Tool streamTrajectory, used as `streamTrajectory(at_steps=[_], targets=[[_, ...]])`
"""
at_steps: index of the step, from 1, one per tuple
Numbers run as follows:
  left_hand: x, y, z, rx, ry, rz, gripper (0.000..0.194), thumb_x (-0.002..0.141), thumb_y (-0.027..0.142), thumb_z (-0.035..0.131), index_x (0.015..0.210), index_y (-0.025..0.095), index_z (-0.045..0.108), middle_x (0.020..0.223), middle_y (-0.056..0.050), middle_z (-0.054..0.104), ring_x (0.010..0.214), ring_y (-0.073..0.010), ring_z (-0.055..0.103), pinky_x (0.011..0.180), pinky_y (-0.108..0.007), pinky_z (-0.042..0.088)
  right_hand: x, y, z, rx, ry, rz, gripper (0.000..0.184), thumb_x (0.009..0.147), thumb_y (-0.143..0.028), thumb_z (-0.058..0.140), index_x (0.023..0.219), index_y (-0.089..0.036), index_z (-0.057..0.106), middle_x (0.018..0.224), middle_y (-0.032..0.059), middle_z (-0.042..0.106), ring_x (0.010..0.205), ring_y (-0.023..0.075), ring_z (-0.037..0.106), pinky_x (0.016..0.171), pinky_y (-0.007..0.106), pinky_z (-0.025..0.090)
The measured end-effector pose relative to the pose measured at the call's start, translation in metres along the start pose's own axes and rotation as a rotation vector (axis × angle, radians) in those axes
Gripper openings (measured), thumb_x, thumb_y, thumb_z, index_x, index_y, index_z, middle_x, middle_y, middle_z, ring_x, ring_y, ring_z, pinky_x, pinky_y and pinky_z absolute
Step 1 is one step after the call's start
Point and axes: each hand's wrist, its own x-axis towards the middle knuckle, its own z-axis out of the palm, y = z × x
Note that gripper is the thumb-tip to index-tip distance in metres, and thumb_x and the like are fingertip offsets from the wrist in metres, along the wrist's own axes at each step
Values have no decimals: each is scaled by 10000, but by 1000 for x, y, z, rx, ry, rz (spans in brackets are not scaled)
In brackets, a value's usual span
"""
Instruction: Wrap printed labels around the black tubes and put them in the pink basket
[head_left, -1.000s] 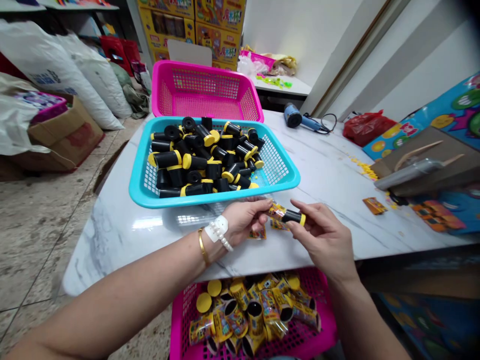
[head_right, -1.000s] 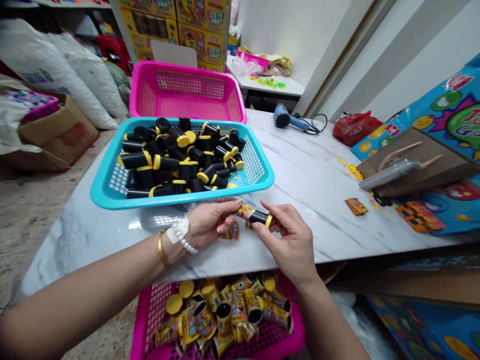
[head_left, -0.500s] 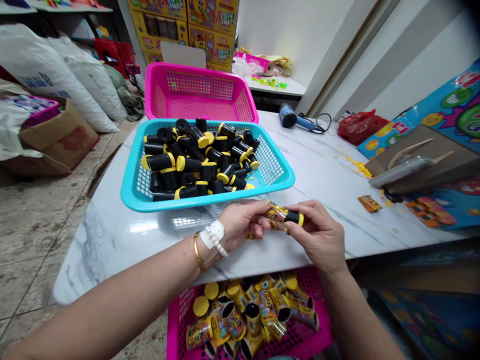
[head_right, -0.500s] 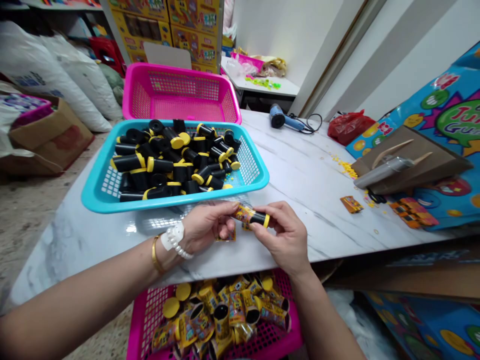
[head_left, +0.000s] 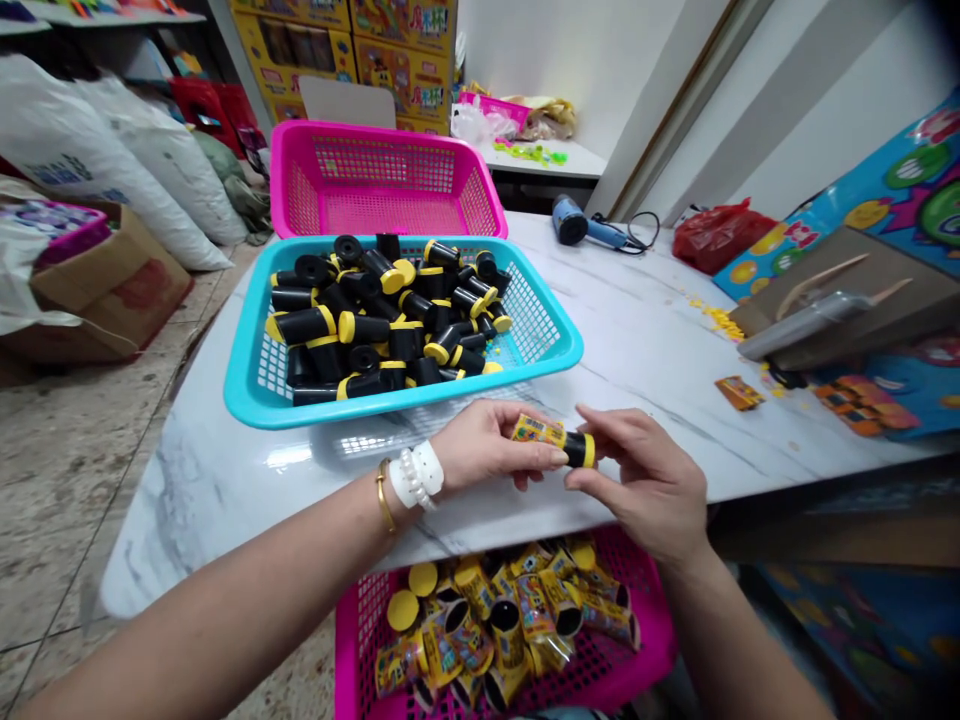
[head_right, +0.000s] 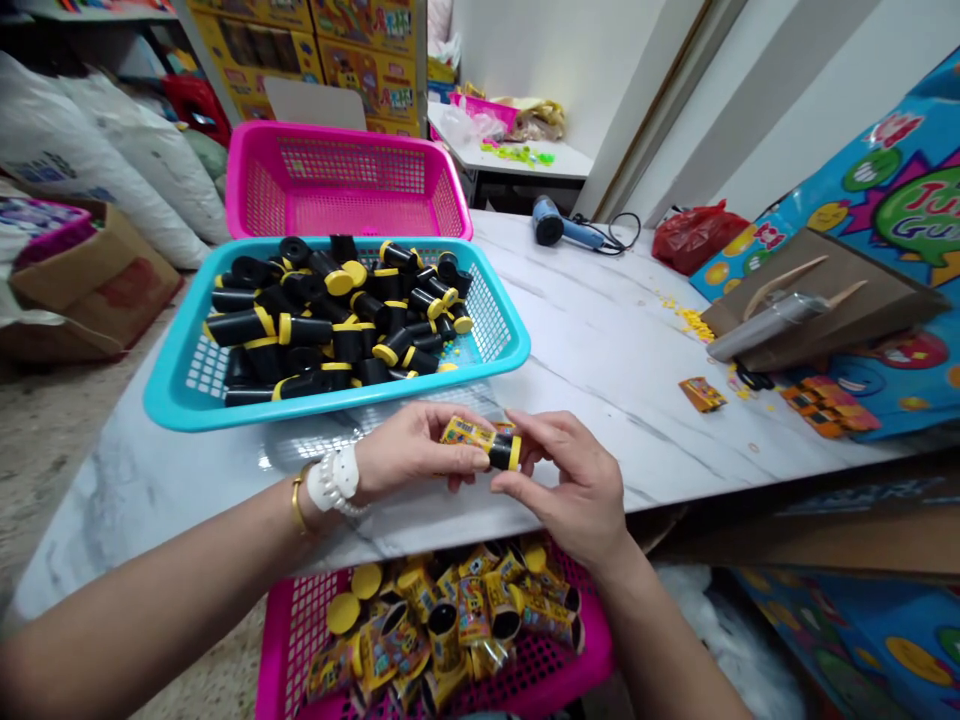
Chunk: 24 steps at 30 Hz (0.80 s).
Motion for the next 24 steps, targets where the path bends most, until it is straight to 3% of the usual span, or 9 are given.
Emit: streamTrajectory(at_steps=[2, 7, 11, 16, 20, 24], targets=[[2, -3, 0, -15, -24, -34, 360, 675, 321, 878, 916, 119, 703, 719, -28, 688, 586, -102, 605, 554, -229, 511, -1, -3, 4, -52, -1, -32, 644, 760, -230, 859, 1349, -376, 643, 966, 31, 656, 776, 169, 636, 692, 328, 587], [5, -8, -1, -87, -62, -24, 420, 679, 439, 879, 901, 127, 707, 795, -44, 700, 605, -90, 604, 572, -219, 505, 4, -7, 18, -129, 0, -84, 488, 780, -251, 840, 1236, -378, 724, 950, 36, 642, 734, 157, 604, 562, 283, 553], [4, -4, -8, -100, -17, -103, 486, 744, 576, 793, 924, 135, 695, 734, -25, 665, 515, -80, 573, 485, -203, 454, 9, -2, 17, -158, 15, -99, 441, 799, -233, 822, 1214, -354, 737, 959, 36, 644, 671, 133, 598, 550, 283, 563], [3, 0, -8, -117, 80, -110, 332, 734, 374, 851, 799, 122, 645, 705, -21, 668, 534, -74, 583, 483, -180, 432, 2, 6, 7, -36, -7, 5, 645, 770, -220, 846, 1366, -329, 626, 1087, 62, 677, 843, 185, 676, 652, 321, 633], [4, -1, -4, -145, 113, -124, 333, 699, 315, 877, 863, 125, 658, 710, -25, 686, 549, -88, 604, 503, -191, 450, -12, 8, 4, 29, 53, 86, 417, 815, -164, 788, 1208, -285, 718, 1110, 72, 698, 971, 217, 707, 769, 366, 673], [5, -6, -2, -88, 57, -52, 319, 706, 261, 856, 957, 134, 704, 730, -20, 690, 577, -98, 604, 554, -219, 489, -17, 3, 5, -72, 98, 37, 416, 775, -116, 808, 1145, -298, 754, 1083, 60, 727, 926, 212, 726, 785, 373, 667]])
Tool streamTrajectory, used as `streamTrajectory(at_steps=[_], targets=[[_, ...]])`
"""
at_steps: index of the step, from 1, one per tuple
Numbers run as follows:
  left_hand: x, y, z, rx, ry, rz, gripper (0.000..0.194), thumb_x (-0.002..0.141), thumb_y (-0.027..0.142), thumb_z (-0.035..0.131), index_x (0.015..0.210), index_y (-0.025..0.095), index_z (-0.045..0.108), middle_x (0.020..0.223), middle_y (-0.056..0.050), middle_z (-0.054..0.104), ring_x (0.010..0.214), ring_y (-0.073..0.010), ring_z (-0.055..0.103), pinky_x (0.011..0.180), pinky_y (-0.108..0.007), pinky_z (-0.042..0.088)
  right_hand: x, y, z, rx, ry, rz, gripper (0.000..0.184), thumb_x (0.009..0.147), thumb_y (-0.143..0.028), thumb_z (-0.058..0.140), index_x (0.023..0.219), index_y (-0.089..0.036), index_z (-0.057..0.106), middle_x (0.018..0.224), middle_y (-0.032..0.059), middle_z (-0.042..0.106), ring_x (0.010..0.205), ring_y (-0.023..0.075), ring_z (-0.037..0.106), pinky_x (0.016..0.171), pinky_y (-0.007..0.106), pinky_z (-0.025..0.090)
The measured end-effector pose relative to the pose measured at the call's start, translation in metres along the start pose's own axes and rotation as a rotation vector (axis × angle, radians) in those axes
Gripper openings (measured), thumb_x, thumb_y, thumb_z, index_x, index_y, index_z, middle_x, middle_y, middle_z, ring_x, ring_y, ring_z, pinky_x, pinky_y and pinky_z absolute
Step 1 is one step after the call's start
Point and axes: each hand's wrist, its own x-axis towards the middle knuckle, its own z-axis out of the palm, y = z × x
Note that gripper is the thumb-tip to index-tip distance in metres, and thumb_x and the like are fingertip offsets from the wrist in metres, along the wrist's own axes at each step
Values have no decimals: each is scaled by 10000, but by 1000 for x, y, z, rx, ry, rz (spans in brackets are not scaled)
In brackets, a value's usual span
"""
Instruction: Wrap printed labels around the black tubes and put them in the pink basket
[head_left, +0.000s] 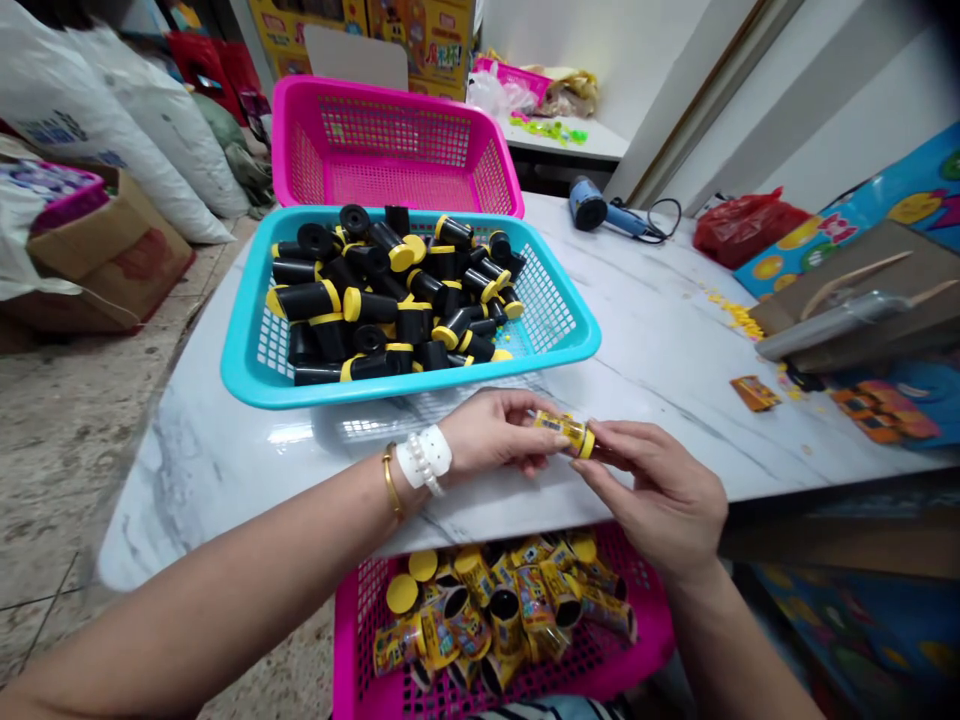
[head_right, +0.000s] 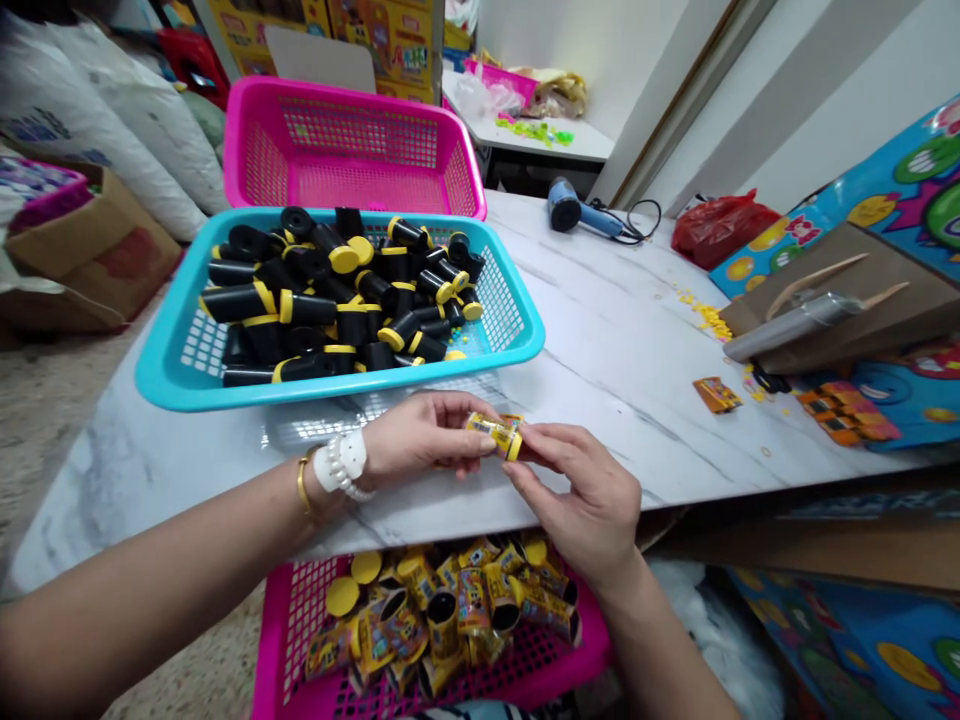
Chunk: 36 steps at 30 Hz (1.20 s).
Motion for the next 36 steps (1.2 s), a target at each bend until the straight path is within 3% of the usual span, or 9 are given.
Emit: streamTrajectory(at_steps=[6, 10, 15, 18, 21, 25, 29, 33, 36], targets=[[-4, -6, 7, 192, -8, 258, 244, 758, 170, 769, 1001, 164, 759, 934, -51, 728, 797, -134, 655, 695, -218, 500, 2, -11, 4, 188, 66, 201, 259, 749, -174, 841, 988, -262, 796, 915, 41, 771, 777, 191, 739, 663, 313, 653], [-7, 0, 7, 308, 27, 263, 249, 726, 220, 820, 968, 181, 777, 882, -51, 727, 788, -152, 670, 688, -218, 499, 6, -10, 5, 380, 22, 332, 184, 742, -232, 852, 918, -235, 798, 853, 35, 784, 706, 181, 749, 689, 321, 660], [-4, 3, -1, 251, -68, 105, 378, 765, 385, 811, 1054, 152, 734, 797, -55, 709, 609, -129, 629, 569, -234, 486, 10, -6, 0, 198, 1, 93, 264, 757, -183, 823, 1009, -260, 808, 992, 72, 772, 869, 209, 751, 760, 347, 652], [-4, -3, 0, 264, -52, 230, 340, 766, 308, 818, 1065, 162, 748, 977, -93, 749, 818, -161, 692, 742, -264, 534, 10, -7, 1, 134, 33, 0, 318, 738, -136, 827, 1022, -277, 811, 925, 52, 767, 798, 180, 733, 707, 311, 639], [-5, -7, 3, 362, 5, 361, 321, 782, 255, 803, 1091, 179, 763, 1141, -102, 740, 1045, -188, 677, 936, -283, 499, 9, -10, 8, 236, 85, 115, 308, 769, -155, 805, 1054, -274, 804, 918, 47, 760, 768, 165, 729, 623, 261, 625], [-2, -3, 1, 286, 14, 182, 401, 788, 412, 799, 1072, 143, 712, 885, -67, 737, 675, -118, 645, 637, -233, 501, 11, -5, 11, 436, 36, 359, 247, 766, -257, 835, 1009, -233, 801, 944, 62, 777, 799, 179, 751, 732, 298, 652], [3, -3, -5, 145, -16, -21, 501, 726, 583, 804, 854, 125, 647, 654, -11, 651, 505, -83, 573, 474, -187, 417, 13, 6, 4, 666, -150, 573, 427, 732, -299, 874, 1139, -237, 762, 911, 47, 770, 713, 162, 746, 700, 296, 658], [3, -7, -4, 54, -79, -85, 546, 709, 630, 798, 826, 120, 642, 666, -27, 661, 496, -89, 589, 442, -189, 439, 10, 8, 6, 795, -184, 549, 287, 699, -275, 892, 976, -274, 816, 1063, 42, 692, 762, 169, 748, 635, 303, 674], [2, -7, -3, -5, -93, -56, 537, 680, 557, 856, 936, 133, 648, 736, -23, 693, 532, -104, 628, 467, -211, 495, 7, 6, 14, 868, -92, 526, 147, 709, -279, 885, 840, -275, 817, 976, 3, 642, 549, 111, 702, 465, 263, 637]])
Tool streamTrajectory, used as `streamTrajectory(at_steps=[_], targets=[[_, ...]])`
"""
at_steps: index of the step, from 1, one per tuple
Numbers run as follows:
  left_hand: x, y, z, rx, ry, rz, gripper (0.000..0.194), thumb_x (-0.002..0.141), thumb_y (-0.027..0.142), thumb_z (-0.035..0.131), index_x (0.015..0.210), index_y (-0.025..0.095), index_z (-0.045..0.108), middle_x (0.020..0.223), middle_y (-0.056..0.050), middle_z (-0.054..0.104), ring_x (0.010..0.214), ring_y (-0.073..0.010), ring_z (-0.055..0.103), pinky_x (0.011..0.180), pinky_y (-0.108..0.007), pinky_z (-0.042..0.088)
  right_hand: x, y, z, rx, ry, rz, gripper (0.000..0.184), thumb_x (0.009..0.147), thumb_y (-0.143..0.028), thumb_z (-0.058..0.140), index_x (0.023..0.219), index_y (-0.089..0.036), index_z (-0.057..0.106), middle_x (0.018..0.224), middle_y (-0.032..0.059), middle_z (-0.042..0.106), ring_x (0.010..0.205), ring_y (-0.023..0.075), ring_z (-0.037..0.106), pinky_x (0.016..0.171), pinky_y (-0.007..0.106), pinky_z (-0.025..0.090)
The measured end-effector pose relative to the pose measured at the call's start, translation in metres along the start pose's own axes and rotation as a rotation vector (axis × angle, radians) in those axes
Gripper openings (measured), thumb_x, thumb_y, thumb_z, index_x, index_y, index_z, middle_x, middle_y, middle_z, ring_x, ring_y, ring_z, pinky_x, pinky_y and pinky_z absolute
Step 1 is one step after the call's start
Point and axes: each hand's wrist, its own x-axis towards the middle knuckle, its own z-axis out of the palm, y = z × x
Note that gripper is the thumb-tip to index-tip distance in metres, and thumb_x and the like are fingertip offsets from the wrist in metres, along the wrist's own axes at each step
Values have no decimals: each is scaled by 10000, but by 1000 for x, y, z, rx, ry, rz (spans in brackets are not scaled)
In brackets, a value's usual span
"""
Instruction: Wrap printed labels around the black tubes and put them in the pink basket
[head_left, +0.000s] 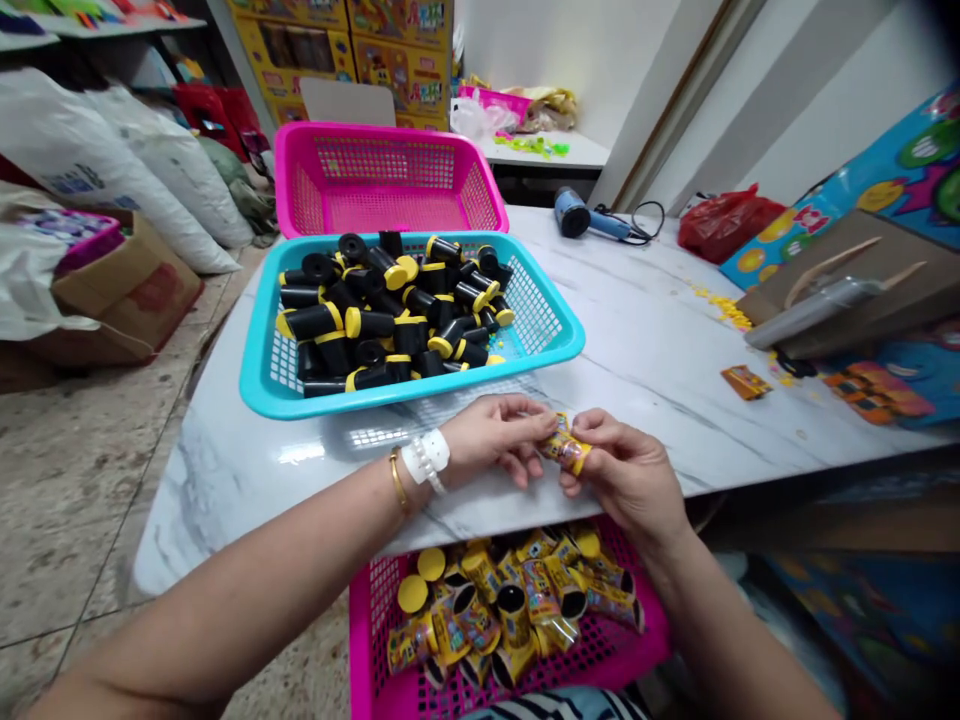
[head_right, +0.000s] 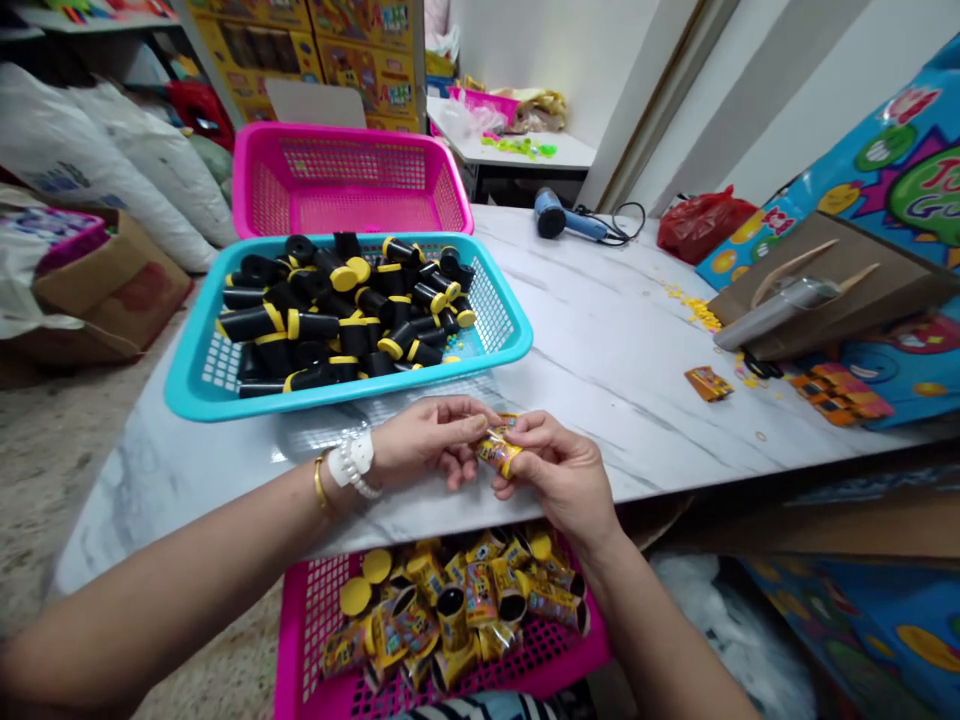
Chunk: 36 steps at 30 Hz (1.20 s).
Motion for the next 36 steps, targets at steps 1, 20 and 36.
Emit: streamTrajectory(at_steps=[1, 20, 36], targets=[[0, 0, 0, 0, -5, 8, 514, 690, 529, 860, 945, 136, 647, 728, -14, 690, 525, -100, 626, 471, -211, 500, 0, 1, 2, 22, 10, -7, 138, 719, -298, 879, 839, -276, 816, 965, -3, 636, 492, 96, 679, 417, 248, 614], [-6, -15, 14, 89, -425, -174, 610, 650, 673, 818, 881, 174, 553, 575, 10, 671, 403, -147, 623, 379, -227, 514, -57, -10, -3, -66, -46, 0, 149, 835, -210, 774, 958, -293, 788, 970, -7, 560, 467, 96, 683, 431, 233, 595], [-2, -9, 15, -31, -296, -26, 539, 689, 561, 852, 904, 130, 612, 709, -26, 676, 540, -143, 665, 451, -245, 549, -48, 3, 11, 22, 219, -4, 217, 747, -375, 853, 941, -299, 795, 979, 7, 646, 446, 42, 583, 343, 177, 520]])
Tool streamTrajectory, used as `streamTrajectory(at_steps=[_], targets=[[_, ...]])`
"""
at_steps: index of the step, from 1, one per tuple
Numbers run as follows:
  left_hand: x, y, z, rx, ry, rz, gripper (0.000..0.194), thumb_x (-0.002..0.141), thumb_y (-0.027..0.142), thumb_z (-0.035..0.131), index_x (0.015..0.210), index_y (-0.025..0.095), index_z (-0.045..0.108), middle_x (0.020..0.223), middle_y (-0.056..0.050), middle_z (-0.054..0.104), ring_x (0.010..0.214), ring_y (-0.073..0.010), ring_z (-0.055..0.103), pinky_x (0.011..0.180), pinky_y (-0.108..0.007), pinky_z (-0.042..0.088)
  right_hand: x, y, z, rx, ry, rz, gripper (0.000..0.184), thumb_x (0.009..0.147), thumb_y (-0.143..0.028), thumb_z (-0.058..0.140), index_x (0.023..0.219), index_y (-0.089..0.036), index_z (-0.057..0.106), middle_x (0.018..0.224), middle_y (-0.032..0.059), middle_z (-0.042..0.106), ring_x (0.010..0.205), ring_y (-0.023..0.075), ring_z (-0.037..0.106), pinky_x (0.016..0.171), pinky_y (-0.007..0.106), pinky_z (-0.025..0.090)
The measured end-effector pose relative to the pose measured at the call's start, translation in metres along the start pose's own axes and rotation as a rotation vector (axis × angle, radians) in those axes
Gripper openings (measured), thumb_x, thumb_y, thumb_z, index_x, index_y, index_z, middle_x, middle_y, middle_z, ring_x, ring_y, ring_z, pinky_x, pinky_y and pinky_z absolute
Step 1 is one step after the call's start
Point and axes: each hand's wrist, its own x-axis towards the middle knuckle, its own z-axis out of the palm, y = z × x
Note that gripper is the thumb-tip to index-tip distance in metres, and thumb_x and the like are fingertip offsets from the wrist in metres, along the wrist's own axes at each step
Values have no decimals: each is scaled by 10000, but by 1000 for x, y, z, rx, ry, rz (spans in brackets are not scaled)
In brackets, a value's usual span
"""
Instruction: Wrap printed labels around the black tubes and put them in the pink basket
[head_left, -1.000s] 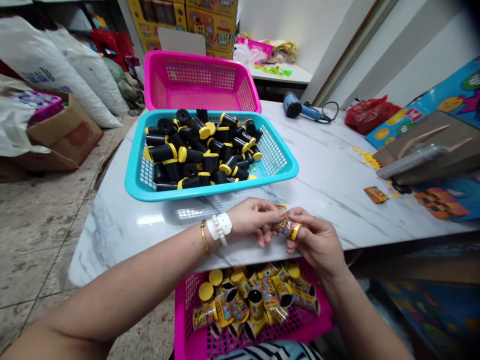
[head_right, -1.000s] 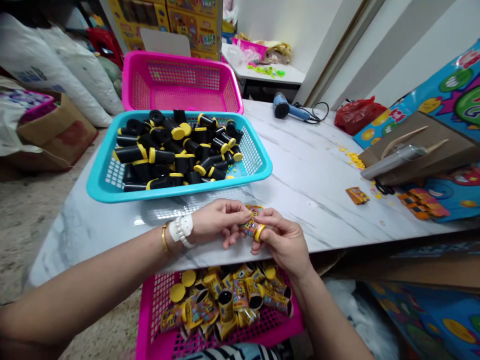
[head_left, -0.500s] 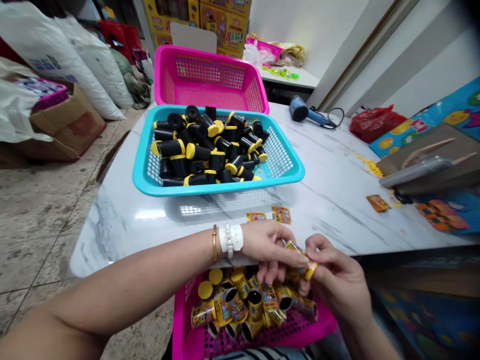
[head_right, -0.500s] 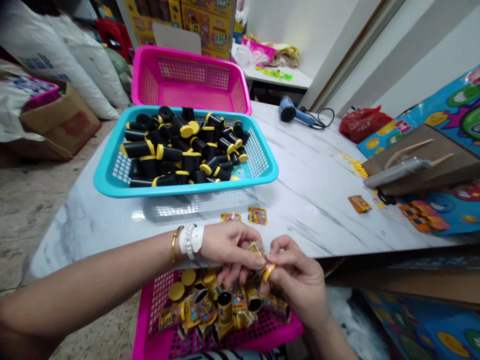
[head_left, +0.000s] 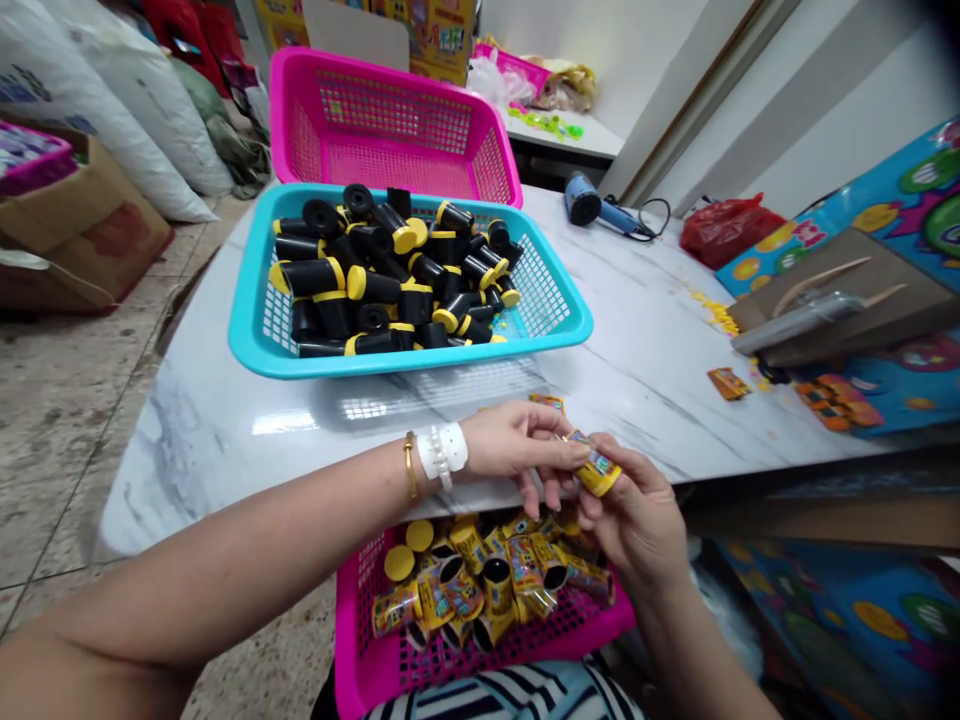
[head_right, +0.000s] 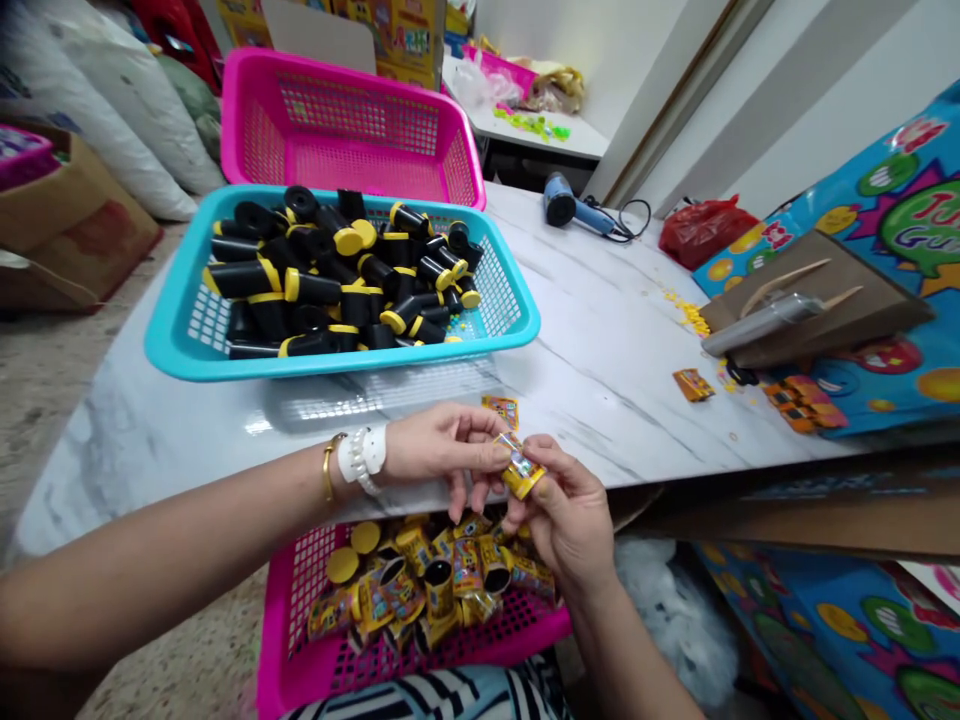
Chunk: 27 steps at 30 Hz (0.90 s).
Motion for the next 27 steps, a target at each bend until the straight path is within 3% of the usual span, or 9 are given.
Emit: streamTrajectory(at_steps=[5, 9, 13, 15, 17, 19, 20, 23, 27], targets=[[1, -1, -1, 48, -44, -101, 498, 739, 589, 802, 822, 128, 636, 619, -30, 671, 490, -148, 658, 436, -236, 532, -3, 0, -4, -90, -47, -96, 108, 828, -310, 777, 935, -317, 794, 1000, -2, 547, 428, 34, 575, 344, 202, 506], [-1, -6, 5, 70, -121, -173, 562, 812, 677, 675, 711, 125, 661, 593, -74, 668, 477, -158, 645, 433, -259, 522, -15, -8, -19, -325, -140, -176, 169, 843, -216, 752, 978, -308, 793, 1002, 39, 549, 634, 121, 663, 503, 268, 593], [-2, -10, 13, 214, -173, -272, 543, 814, 699, 643, 717, 165, 640, 584, -59, 669, 446, -178, 623, 439, -305, 512, -33, -20, -34, -575, -254, -329, 279, 839, -100, 710, 1009, -308, 782, 915, 39, 558, 657, 138, 661, 514, 255, 582], [-4, -4, 13, 468, -22, -207, 474, 859, 646, 620, 785, 179, 647, 565, -24, 659, 417, -162, 594, 463, -291, 495, -38, -23, -39, -747, -335, -422, 346, 824, -56, 698, 1045, -311, 778, 888, 42, 591, 676, 147, 674, 519, 238, 578], [-7, 6, 9, 842, 306, -29, 362, 908, 520, 622, 856, 168, 689, 604, -28, 675, 483, -157, 617, 575, -290, 513, -39, -23, -41, -926, -462, -505, 392, 815, -51, 704, 1110, -300, 774, 894, 56, 643, 676, 148, 691, 532, 225, 583], [-12, 19, 3, 1185, 567, 50, 285, 904, 417, 652, 896, 137, 707, 749, -97, 721, 717, -231, 699, 742, -343, 532, -36, -23, -41, -1032, -569, -559, 425, 806, -107, 751, 1192, -284, 755, 919, 71, 694, 681, 155, 709, 558, 225, 597], [-15, 24, 0, 1299, 647, 16, 294, 913, 405, 631, 943, 123, 706, 816, -136, 730, 789, -273, 711, 762, -371, 531, -34, -24, -40, -1050, -588, -574, 442, 802, -145, 773, 1221, -281, 745, 927, 76, 713, 696, 164, 718, 578, 233, 605], [-21, 31, -6, 1556, 675, -120, 277, 885, 295, 628, 1040, 74, 691, 1013, -228, 707, 873, -350, 713, 717, -399, 529, -21, -28, -33, -1045, -493, -603, 421, 812, -186, 771, 1221, -281, 750, 905, 79, 741, 749, 191, 728, 629, 266, 615], [-21, 30, -7, 1638, 576, -177, 189, 864, 97, 527, 898, 72, 711, 995, -219, 695, 876, -316, 709, 720, -365, 513, 2, -29, -16, -1007, -310, -641, 273, 815, -145, 743, 1043, -278, 814, 848, 65, 742, 702, 176, 712, 616, 265, 593]])
